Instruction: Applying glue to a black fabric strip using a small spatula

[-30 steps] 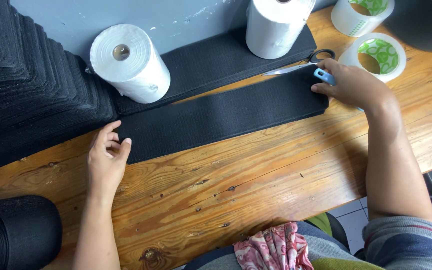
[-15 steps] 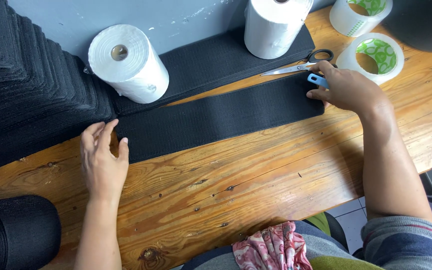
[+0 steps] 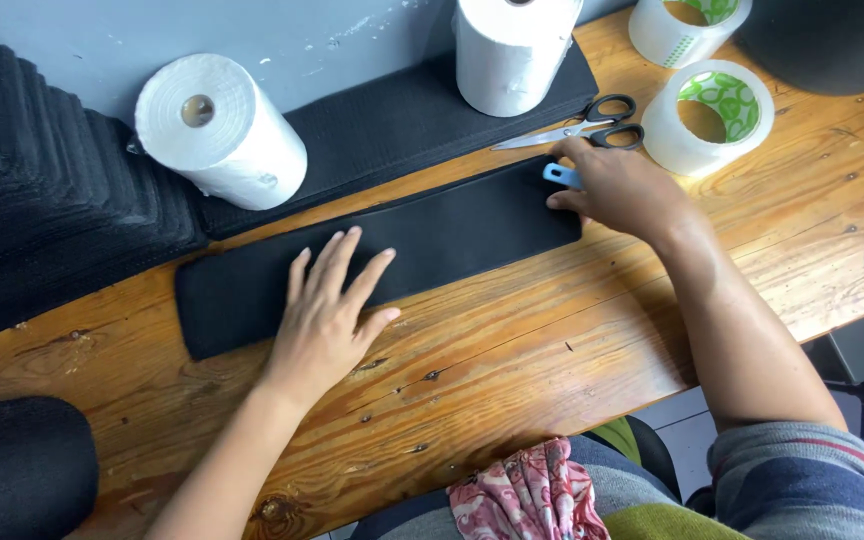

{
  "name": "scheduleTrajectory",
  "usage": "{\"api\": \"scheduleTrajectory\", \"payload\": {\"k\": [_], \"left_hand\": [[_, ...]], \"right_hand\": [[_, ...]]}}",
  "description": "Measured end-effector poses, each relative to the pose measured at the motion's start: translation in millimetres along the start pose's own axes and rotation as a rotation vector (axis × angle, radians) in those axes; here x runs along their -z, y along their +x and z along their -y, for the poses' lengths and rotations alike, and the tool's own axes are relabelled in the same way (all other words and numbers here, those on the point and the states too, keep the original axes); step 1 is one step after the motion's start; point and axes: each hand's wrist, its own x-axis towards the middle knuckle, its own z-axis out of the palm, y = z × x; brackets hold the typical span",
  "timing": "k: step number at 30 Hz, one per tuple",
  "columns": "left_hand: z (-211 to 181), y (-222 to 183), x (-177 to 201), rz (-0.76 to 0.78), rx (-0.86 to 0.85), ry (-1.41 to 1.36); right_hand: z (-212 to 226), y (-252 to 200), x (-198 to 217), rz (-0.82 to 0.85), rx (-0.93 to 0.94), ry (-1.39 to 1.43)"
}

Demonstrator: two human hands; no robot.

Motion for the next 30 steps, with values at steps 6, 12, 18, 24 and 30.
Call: {"api": "scheduleTrajectory", "payload": {"k": [6, 12, 18, 24, 30], "left_hand": [[-10, 29, -34, 0.027, -0.036, 0.032], [-15, 45, -31, -0.004, -0.025, 0.109], [-1, 36, -23, 0.073, 0.031, 0.078], [3, 37, -22, 0.053, 0.022, 0.077], [10, 38, -21, 0.099, -0.004, 0.084]], "right_hand": [[-13, 5, -17, -0.167, 0.086, -0.128], [-22, 9, -10, -0.147, 0.079, -0.050], [-13, 6, -11, -0.132, 0.126, -0.108], [-10, 3, -5, -0.112, 0.151, -0.049], [-12, 1, -5, -0.106, 0.168, -0.057]]}}
